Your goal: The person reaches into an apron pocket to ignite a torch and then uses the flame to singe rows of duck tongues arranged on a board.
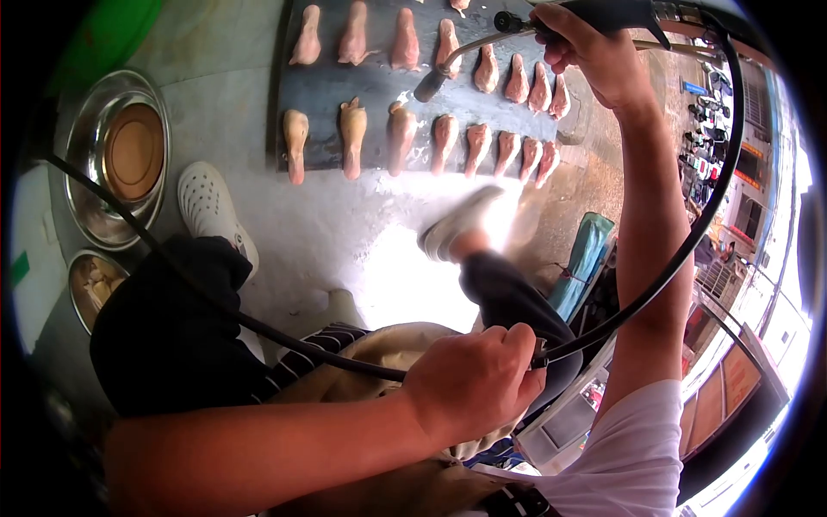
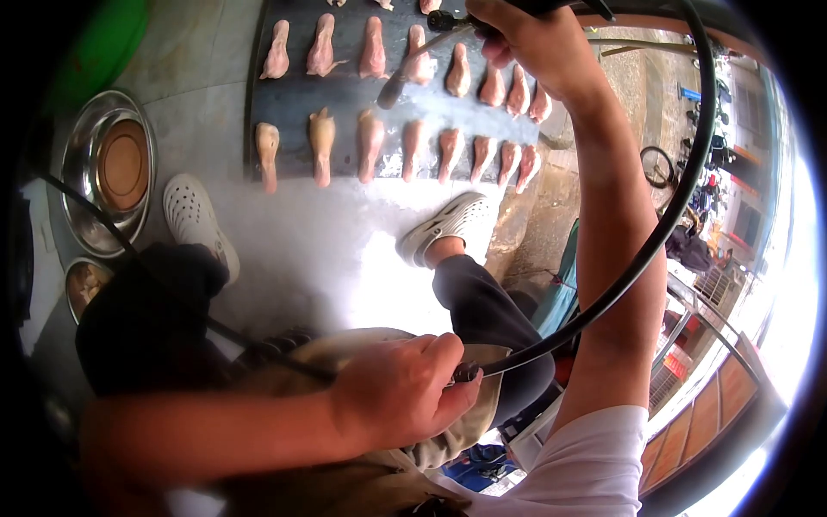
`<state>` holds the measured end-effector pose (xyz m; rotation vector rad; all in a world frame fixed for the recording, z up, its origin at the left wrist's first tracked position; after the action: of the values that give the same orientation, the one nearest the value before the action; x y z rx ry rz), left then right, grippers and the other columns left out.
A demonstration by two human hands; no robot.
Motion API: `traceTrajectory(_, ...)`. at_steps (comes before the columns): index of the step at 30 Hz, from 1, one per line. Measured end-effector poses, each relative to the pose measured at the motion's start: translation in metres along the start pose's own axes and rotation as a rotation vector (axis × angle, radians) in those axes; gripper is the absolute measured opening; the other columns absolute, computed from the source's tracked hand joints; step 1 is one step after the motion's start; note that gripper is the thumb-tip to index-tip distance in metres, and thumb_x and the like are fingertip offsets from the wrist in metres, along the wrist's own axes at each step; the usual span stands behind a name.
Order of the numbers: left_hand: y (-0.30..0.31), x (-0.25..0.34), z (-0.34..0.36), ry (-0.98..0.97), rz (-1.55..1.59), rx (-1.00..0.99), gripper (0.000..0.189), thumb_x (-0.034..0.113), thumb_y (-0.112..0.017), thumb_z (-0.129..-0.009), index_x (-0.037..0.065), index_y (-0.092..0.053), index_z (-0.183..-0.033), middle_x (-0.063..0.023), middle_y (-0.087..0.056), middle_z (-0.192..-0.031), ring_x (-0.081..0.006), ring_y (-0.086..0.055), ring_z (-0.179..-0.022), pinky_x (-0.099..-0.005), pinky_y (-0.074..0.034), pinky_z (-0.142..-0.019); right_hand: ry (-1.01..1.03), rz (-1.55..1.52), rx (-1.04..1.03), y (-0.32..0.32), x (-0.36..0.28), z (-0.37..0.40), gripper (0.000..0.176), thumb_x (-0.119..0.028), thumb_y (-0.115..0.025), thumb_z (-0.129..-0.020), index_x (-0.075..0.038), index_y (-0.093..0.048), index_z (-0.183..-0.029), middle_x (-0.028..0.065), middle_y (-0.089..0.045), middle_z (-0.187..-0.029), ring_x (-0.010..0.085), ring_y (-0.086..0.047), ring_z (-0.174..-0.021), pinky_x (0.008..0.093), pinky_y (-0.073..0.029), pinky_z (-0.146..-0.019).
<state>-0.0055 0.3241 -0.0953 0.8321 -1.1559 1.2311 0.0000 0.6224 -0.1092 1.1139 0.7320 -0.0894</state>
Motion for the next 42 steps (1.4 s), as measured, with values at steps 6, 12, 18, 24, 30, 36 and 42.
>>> traceTrajectory(6,0.002,-0.001,-0.001,0.069,-0.022,-0.092,0.029,0.028,-0.063,-0.09,0.003,-0.048,-0.089,-0.0185,-0.064,-0.073,-0.0383,-0.067,-0.069,-0.0468,-0.054,-0.061,-0.044,0.008,-0.002,0.0,0.007,-0.006,0.029,-0.019,-0.063,-0.096,0.003,-0.068,-0.078,0.0079,-0.067,-0.066,0.0156,-0.063,-0.056,0.0296,-0.05,-0.052)
traceTrajectory(12,0.0,-0.003,-0.003,0.029,-0.006,0.016,0.031,0.026,-0.065,-0.091,0.002,-0.049,-0.08,-0.019,-0.06,-0.069,-0.0395,-0.06,-0.059,-0.0474,-0.046,-0.052,-0.058,0.059,-0.105,-0.007,0.002,-0.001,0.032,-0.024,-0.061,-0.097,0.002,-0.069,-0.081,0.0088,-0.067,-0.067,0.0163,-0.064,-0.058,0.0303,-0.051,-0.054)
traceTrajectory(18,0.001,-0.002,0.0,0.032,-0.011,-0.003,0.031,0.027,-0.064,-0.091,0.003,-0.049,-0.08,-0.0188,-0.061,-0.069,-0.0391,-0.061,-0.06,-0.0472,-0.046,-0.052,-0.134,0.059,-0.021,-0.007,0.014,0.002,0.03,-0.022,-0.062,-0.097,0.002,-0.068,-0.081,0.008,-0.067,-0.067,0.0152,-0.064,-0.058,0.03,-0.051,-0.052)
traceTrajectory(24,0.0,0.0,0.008,0.014,0.003,-0.004,0.031,0.027,-0.064,-0.092,0.003,-0.048,-0.08,-0.0178,-0.061,-0.069,-0.0386,-0.061,-0.059,-0.0471,-0.046,-0.052,0.071,-0.175,0.005,0.009,0.03,0.013,0.024,-0.016,-0.065,-0.095,0.004,-0.068,-0.081,0.0083,-0.065,-0.065,0.0168,-0.063,-0.055,0.0292,-0.051,-0.048)
traceTrajectory(30,0.002,0.003,0.015,0.015,-0.023,-0.035,0.031,0.029,-0.063,-0.092,0.003,-0.049,-0.082,-0.017,-0.062,-0.07,-0.0385,-0.062,-0.061,-0.0475,-0.047,-0.053,0.136,-0.175,-0.02,0.001,0.025,0.019,0.021,-0.014,-0.062,-0.097,0.002,-0.069,-0.085,0.0123,-0.068,-0.068,0.0146,-0.063,-0.051,0.0226,-0.049,-0.046)
traceTrajectory(36,0.001,0.002,0.029,0.039,-0.105,-0.154,0.027,0.027,-0.061,-0.091,0.003,-0.051,-0.082,-0.0166,-0.063,-0.069,-0.038,-0.064,-0.062,-0.0473,-0.05,-0.053,0.144,-0.098,-0.067,-0.011,0.01,0.075,0.03,-0.026,-0.062,-0.098,0.002,-0.072,-0.093,0.0088,-0.069,-0.071,0.0106,-0.063,-0.058,0.0241,-0.05,-0.052)
traceTrajectory(42,-0.006,-0.006,0.056,-0.144,-0.32,-0.244,0.013,0.013,-0.058,-0.084,0.002,-0.054,-0.078,-0.0175,-0.064,-0.065,-0.0349,-0.066,-0.056,-0.0457,-0.051,-0.047,0.29,-0.005,0.041,-0.032,0.001,0.159,0.019,-0.01,-0.069,-0.091,0.001,-0.069,-0.107,0.014,-0.069,-0.085,0.0175,-0.069,-0.073,0.0267,-0.053,-0.059)
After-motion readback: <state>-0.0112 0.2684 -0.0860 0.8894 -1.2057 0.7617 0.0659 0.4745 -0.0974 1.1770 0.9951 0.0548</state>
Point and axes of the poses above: each hand's wrist, its own z-axis away from the middle knuckle, its own y-axis out of the back of the hand, x = y × z, the point moved 3 cm from there along -z, towards the middle knuckle
